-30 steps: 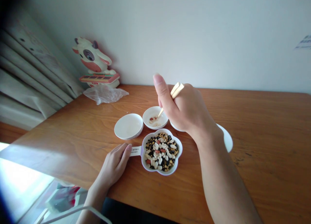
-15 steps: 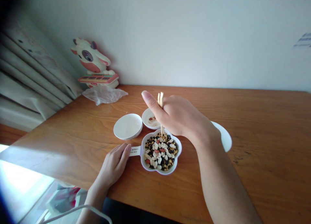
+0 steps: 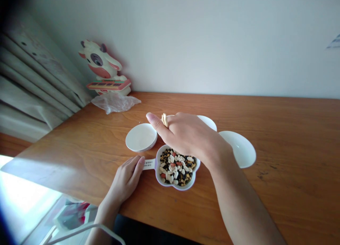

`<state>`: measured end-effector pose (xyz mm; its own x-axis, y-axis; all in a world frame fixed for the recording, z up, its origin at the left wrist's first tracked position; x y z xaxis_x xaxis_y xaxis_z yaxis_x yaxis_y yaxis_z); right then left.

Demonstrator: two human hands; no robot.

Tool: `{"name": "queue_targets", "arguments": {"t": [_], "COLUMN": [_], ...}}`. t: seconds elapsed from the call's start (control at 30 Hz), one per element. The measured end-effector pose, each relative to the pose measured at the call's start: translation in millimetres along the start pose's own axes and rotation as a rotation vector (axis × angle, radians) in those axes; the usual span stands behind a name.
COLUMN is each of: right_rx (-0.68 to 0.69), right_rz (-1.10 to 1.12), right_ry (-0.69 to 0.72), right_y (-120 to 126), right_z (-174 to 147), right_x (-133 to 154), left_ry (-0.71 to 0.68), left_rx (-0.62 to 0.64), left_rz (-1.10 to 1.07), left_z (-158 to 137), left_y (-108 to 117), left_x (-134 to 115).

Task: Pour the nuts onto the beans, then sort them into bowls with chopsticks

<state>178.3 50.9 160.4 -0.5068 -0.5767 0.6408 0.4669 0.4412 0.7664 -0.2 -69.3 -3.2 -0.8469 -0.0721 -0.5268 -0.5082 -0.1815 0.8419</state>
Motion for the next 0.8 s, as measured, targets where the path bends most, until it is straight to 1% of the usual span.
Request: {"name": "queue_targets", "arguments": {"t": [0.27,0.37,0.5,0.6,0.8], "right_rx": [0.018,0.016,-0.031,-0.064,-0.078], "right_rz": [-0.04,-0.063,-0.069,-0.054,-0.006], "right_ry": [-0.023,0.002,0.03,0.048,0.099], "right_y": [-6.3,-9.3,-9.8,-8.8,-4.7], "right_z": [4.4,9.4,13.6,14.6,13.9], "right_x": [-5.5,-4.1,-3.9,-3.7,-0.8], "left_ry": [-0.006,-0.007,-0.01,-0.011,-0.013], "left_rx": [-0.008,-0.012,-0.022,-0.02,-0.022], "left_rz": [0.009,0.011,0.005,0.001,0.003], "left_z": [0.1,0.4,0.4,0.1,0.3], "left_y": [0.7,0.9,2.2,2.9,2.5], "left_x": [-0.5,-1.3,-2.6,-3.0,-3.2]}}
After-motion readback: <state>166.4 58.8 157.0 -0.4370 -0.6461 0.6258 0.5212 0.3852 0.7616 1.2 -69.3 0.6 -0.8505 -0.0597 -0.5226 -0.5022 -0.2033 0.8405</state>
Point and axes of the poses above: each hand's wrist, its own z-axis towards the middle knuckle, its own y-axis out of the back of the hand, x = y × z, the point moved 6 cm from there along z, towards the middle knuckle, and after that the axes turned 6 degrees about z, right-handed, at the moved point
